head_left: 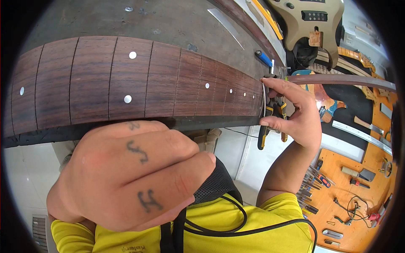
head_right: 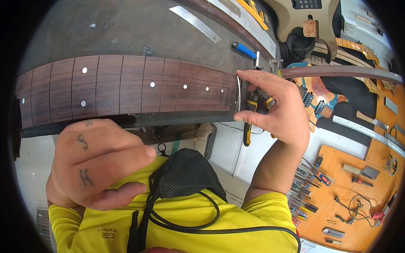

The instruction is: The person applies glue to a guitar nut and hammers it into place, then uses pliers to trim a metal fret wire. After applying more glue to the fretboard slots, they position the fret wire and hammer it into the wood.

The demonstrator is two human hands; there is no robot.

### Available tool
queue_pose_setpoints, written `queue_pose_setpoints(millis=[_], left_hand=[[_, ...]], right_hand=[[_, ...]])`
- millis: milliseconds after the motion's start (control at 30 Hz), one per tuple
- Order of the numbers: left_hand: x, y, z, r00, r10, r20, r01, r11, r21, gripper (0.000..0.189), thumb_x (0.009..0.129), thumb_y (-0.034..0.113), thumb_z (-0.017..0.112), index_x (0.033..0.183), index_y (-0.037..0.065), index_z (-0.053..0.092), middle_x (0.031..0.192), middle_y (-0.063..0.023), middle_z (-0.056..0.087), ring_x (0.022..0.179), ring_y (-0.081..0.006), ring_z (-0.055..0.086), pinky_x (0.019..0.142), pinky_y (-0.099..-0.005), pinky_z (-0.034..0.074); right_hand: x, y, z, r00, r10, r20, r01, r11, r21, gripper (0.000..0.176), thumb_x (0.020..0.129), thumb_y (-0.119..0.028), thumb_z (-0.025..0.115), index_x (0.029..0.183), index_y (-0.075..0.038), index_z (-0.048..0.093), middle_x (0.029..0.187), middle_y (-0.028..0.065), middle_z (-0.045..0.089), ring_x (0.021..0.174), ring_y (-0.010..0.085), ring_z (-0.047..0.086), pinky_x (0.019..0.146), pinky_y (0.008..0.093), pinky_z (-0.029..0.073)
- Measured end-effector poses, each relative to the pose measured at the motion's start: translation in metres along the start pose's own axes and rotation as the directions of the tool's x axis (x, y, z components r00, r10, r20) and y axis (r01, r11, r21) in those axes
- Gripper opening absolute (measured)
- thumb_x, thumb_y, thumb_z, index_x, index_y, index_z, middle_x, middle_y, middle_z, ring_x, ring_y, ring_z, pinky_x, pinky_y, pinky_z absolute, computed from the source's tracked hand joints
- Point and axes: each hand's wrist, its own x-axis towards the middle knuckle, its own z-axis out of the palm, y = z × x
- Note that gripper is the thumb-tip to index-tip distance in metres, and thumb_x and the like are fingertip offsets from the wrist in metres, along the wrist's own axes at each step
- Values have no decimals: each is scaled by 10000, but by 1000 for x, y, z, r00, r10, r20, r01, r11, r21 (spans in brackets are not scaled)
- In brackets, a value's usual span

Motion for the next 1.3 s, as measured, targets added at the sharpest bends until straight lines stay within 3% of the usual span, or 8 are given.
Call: queue_pose_setpoints(millis=[167,667,800,867,1000,1067,1300], left_hand=[[2,1,-1,1000,-11,9,11,1000,-6,445,723,224,895,1100,17,785,887,-112,746,667,-236,716,575,-316,565],[2,0,0,1000,-10,-7,10,999,-42,472,675,216,893,1087,9,791,890,-113,752,676,-234,731,580,-323,580],[2,-1,-1,1000,-6,3,6,999,-48,482,666,205,898,1091,4,788,890,-114,752,683,-232,737,582,-329,586],[2,0,-1,1000,-8,3,8,999,-44,482,660,197,900,1087,5,787,888,-114,750,682,-233,737,579,-330,586],[2,2,-1,1000,-13,4,13,1000,-20,477,642,180,908,1071,8,787,878,-115,745,673,-233,735,566,-327,585],[1,1,2,1000,-17,-17,17,999,-31,478,637,179,909,1066,9,787,873,-114,743,669,-233,735,561,-325,586],[2,0,0,1000,-1,8,1,1000,-9,503,605,176,905,1060,-4,785,859,-117,735,654,-238,733,550,-330,590]], right_hand=[[7,-14,-1,998,55,7,-53,992,-117,757,552,-150,1003,1247,-27,728,1098,148,768,905,276,720,842,381,584],[16,-45,2,998,65,-3,-61,922,-382,687,586,-103,984,1212,-33,710,1064,189,750,1004,412,725,859,446,585],[15,-39,3,998,55,-5,-53,926,-373,709,570,-128,998,1211,-30,710,1065,191,750,1006,412,725,862,444,584],[12,-31,2,997,78,-7,-76,938,-339,846,490,-218,1031,1251,-15,725,1118,147,765,1007,308,733,923,393,566],[10,-14,7,999,5,-49,-15,977,-213,819,489,-250,1030,1214,-24,725,1061,162,758,963,350,739,877,406,586],[8,-7,10,996,-23,-87,10,989,-146,844,472,-282,1034,1215,-21,733,1061,132,758,949,299,732,882,389,583],[4,1,16,995,19,-102,-28,996,-88,874,456,-315,1041,1222,-23,737,1069,95,750,963,247,709,885,364,575]])
